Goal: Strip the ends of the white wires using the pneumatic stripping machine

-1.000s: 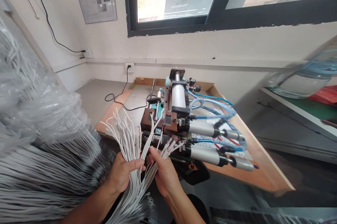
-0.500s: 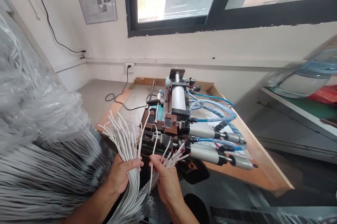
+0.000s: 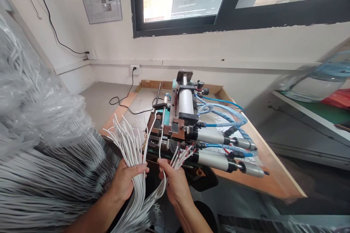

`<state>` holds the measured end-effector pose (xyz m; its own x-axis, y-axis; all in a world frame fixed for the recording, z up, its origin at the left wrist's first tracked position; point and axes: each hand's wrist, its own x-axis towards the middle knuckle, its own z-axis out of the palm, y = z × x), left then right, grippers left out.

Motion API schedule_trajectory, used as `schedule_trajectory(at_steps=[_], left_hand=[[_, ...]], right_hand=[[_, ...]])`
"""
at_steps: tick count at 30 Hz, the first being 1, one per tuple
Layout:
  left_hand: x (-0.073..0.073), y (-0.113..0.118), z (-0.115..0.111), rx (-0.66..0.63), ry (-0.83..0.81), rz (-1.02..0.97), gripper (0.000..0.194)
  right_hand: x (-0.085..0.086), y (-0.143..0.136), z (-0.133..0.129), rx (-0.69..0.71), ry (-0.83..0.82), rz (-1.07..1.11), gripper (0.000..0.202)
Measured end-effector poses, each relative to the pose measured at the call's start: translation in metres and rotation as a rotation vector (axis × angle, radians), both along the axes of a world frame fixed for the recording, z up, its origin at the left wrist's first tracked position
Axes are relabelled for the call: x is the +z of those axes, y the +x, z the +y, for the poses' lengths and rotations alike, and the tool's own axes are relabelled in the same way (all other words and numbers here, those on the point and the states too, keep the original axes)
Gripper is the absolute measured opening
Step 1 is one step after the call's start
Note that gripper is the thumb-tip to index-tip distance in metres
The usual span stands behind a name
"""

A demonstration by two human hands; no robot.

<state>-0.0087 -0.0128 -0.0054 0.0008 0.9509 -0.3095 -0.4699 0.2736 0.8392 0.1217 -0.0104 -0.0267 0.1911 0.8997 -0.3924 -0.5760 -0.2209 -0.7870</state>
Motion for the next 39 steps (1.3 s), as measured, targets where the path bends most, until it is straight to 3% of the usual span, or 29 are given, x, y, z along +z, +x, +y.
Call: schedule_trajectory(at_steps=[8, 13, 17, 20, 24, 26, 28, 30, 32, 34, 37, 39], left_hand=[[-0.002, -0.001, -0.001, -0.001, -0.003, 0.004, 0.023], [-0.001, 0.000, -0.002, -0.006, 0.008, 0.002, 0.022], [-0.001, 0.001, -0.004, -0.012, 0.028, 0.020, 0.022], [-0.001, 0.002, -0.005, -0.023, 0.045, 0.029, 0.020], [-0.004, 0.001, -0.007, -0.041, 0.069, 0.055, 0.017], [-0.006, 0.000, -0.009, -0.043, 0.063, 0.071, 0.016], [-0.008, -0.001, -0.009, -0.047, 0.053, 0.075, 0.016], [-0.009, -0.002, -0.010, -0.058, 0.048, 0.079, 0.016], [-0.009, -0.001, -0.010, -0.076, 0.048, 0.081, 0.015], [-0.008, 0.001, -0.011, -0.108, 0.055, 0.082, 0.019], [-0.005, 0.003, -0.015, -0.137, 0.077, 0.085, 0.027], [-0.003, 0.003, -0.017, -0.139, 0.094, 0.080, 0.029]], right_hand=[[0.006, -0.001, 0.001, -0.002, -0.008, -0.004, 0.020], [-0.004, -0.001, 0.002, 0.011, 0.016, -0.068, 0.020], [-0.017, 0.003, 0.005, 0.062, 0.105, -0.381, 0.027], [-0.031, 0.005, 0.006, 0.214, 0.136, -0.795, 0.036], [-0.065, 0.006, -0.004, 0.445, 0.035, -1.129, 0.026], [-0.082, 0.010, -0.011, 0.484, -0.058, -1.227, 0.016], [-0.089, 0.016, -0.015, 0.490, -0.126, -1.318, 0.019], [-0.078, 0.021, -0.014, 0.484, -0.117, -1.366, 0.022], [-0.052, 0.020, -0.008, 0.464, 0.019, -1.289, 0.028], [-0.019, 0.014, 0.000, 0.374, 0.299, -0.913, 0.038], [0.020, -0.002, 0.010, 0.262, 0.384, -0.441, 0.036], [0.030, -0.010, 0.012, 0.213, 0.368, -0.281, 0.032]])
